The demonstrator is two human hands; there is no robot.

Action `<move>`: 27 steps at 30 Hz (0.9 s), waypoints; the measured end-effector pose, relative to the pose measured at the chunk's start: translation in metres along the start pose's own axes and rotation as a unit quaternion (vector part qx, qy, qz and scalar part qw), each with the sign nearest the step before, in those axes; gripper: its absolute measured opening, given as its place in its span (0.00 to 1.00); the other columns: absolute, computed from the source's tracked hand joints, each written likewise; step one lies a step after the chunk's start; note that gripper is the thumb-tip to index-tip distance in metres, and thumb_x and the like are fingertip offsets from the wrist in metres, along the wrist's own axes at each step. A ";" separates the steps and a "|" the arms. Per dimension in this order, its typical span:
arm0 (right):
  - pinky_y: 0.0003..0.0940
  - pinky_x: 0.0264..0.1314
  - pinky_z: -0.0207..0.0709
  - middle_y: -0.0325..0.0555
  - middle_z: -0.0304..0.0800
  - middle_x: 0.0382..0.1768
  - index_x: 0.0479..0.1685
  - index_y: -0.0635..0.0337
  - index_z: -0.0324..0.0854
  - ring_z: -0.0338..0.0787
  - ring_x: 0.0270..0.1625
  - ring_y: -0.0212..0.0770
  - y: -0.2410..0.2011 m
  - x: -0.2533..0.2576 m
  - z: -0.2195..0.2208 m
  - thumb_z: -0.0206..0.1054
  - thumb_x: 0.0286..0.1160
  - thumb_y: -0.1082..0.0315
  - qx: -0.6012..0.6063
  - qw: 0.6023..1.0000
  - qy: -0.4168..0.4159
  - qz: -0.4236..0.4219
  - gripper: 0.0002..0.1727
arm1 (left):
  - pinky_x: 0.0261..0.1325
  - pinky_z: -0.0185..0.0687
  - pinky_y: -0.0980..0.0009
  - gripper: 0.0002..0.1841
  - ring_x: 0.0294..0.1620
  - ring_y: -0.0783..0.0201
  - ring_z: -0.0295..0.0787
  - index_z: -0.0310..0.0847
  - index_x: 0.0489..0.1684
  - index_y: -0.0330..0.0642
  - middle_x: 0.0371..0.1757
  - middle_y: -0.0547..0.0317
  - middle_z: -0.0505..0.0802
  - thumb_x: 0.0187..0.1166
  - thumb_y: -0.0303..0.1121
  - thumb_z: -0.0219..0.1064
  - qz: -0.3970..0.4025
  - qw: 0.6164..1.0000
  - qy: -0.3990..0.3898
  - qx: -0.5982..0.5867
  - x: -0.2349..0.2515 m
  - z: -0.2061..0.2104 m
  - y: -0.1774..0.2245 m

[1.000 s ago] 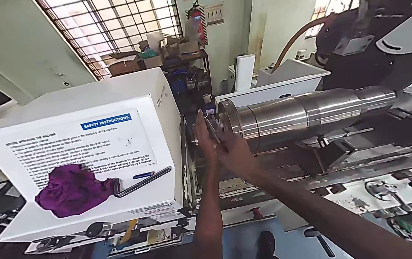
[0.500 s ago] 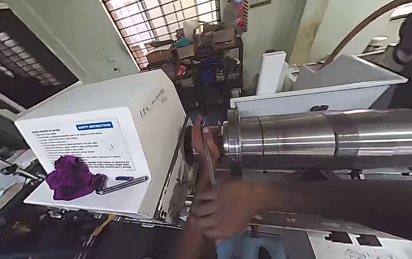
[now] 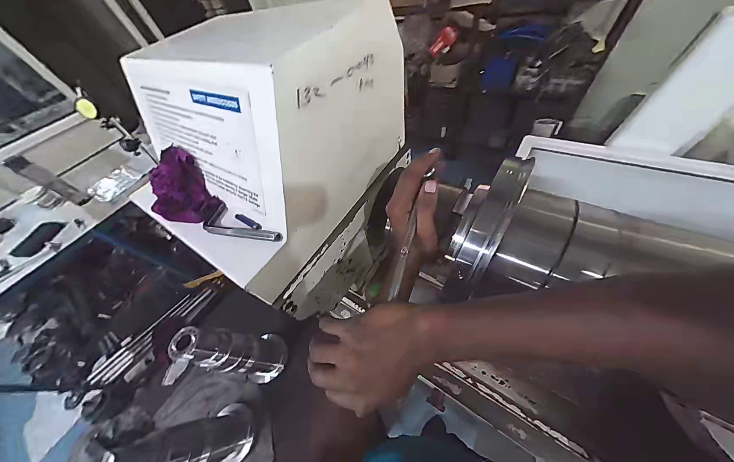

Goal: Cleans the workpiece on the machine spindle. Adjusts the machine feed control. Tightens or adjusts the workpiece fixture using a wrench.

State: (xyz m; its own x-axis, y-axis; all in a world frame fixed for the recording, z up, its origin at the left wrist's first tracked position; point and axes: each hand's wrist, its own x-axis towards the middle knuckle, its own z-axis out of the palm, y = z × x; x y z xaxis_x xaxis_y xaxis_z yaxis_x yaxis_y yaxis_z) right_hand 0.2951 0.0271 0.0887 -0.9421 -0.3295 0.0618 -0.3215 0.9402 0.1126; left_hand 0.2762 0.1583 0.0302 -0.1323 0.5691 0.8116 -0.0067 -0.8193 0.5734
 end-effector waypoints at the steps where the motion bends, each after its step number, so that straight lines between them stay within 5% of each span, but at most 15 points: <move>1: 0.55 0.71 0.77 0.51 0.89 0.57 0.51 0.59 0.87 0.86 0.67 0.54 0.002 -0.001 0.001 0.68 0.78 0.51 -0.007 1.000 0.016 -0.016 0.20 | 0.66 0.87 0.55 0.29 0.64 0.50 0.89 0.76 0.69 0.20 0.67 0.33 0.87 0.90 0.41 0.43 -0.001 1.000 0.001 -0.002 0.000 0.000 0.000; 6: 0.45 0.42 0.80 0.47 0.90 0.40 0.37 0.59 0.88 0.90 0.50 0.49 0.006 -0.008 0.013 0.66 0.78 0.43 -0.057 0.982 0.158 -0.082 0.24 | 0.60 0.91 0.57 0.48 0.57 0.54 0.92 0.73 0.70 0.18 0.63 0.36 0.89 0.86 0.68 0.46 0.009 0.999 0.028 -0.023 0.000 0.004 -0.001; 11: 0.39 0.27 0.70 0.42 0.83 0.23 0.23 0.57 0.86 0.87 0.35 0.45 0.005 -0.012 0.020 0.61 0.85 0.56 -0.122 0.955 0.257 -0.087 0.21 | 0.58 0.92 0.58 0.42 0.52 0.56 0.94 0.73 0.71 0.18 0.57 0.38 0.91 0.92 0.60 0.41 0.012 0.999 0.038 -0.004 -0.001 0.006 0.000; 16: 0.40 0.30 0.71 0.42 0.82 0.22 0.20 0.56 0.84 0.86 0.34 0.46 0.003 -0.010 0.030 0.65 0.81 0.50 -0.112 0.939 0.318 -0.065 0.24 | 0.58 0.92 0.55 0.35 0.54 0.53 0.93 0.71 0.73 0.20 0.63 0.38 0.89 0.94 0.50 0.40 0.009 0.999 0.032 -0.012 -0.002 0.004 -0.003; 22: 0.45 0.56 0.75 0.43 0.85 0.23 0.24 0.56 0.89 0.88 0.40 0.47 -0.004 -0.012 0.024 0.67 0.79 0.52 -0.093 0.921 0.374 -0.047 0.20 | 0.60 0.92 0.55 0.36 0.58 0.52 0.92 0.70 0.74 0.21 0.66 0.38 0.88 0.94 0.54 0.42 0.018 0.999 0.028 -0.024 -0.002 0.004 -0.006; 25: 0.47 0.60 0.77 0.43 0.85 0.23 0.25 0.56 0.89 0.89 0.41 0.48 -0.003 -0.007 0.025 0.64 0.80 0.46 -0.098 0.925 0.363 -0.045 0.25 | 0.62 0.92 0.55 0.38 0.58 0.52 0.93 0.71 0.74 0.21 0.66 0.39 0.88 0.93 0.57 0.43 0.005 0.999 0.032 -0.024 -0.002 0.006 -0.005; 27: 0.48 0.54 0.77 0.43 0.83 0.21 0.22 0.56 0.86 0.88 0.38 0.49 0.000 -0.005 0.027 0.63 0.80 0.41 -0.098 0.927 0.357 -0.056 0.29 | 0.64 0.90 0.56 0.40 0.60 0.53 0.91 0.72 0.73 0.21 0.67 0.39 0.87 0.91 0.59 0.45 -0.005 0.999 0.035 -0.032 -0.001 0.006 -0.001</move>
State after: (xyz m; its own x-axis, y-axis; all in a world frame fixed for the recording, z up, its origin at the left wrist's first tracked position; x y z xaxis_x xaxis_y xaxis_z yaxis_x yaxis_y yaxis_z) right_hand 0.2972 0.0314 0.0617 -0.5786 -0.4628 0.6716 -0.3244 0.8861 0.3312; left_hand 0.2818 0.1589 0.0296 -0.2014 0.5722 0.7950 -0.0704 -0.8180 0.5710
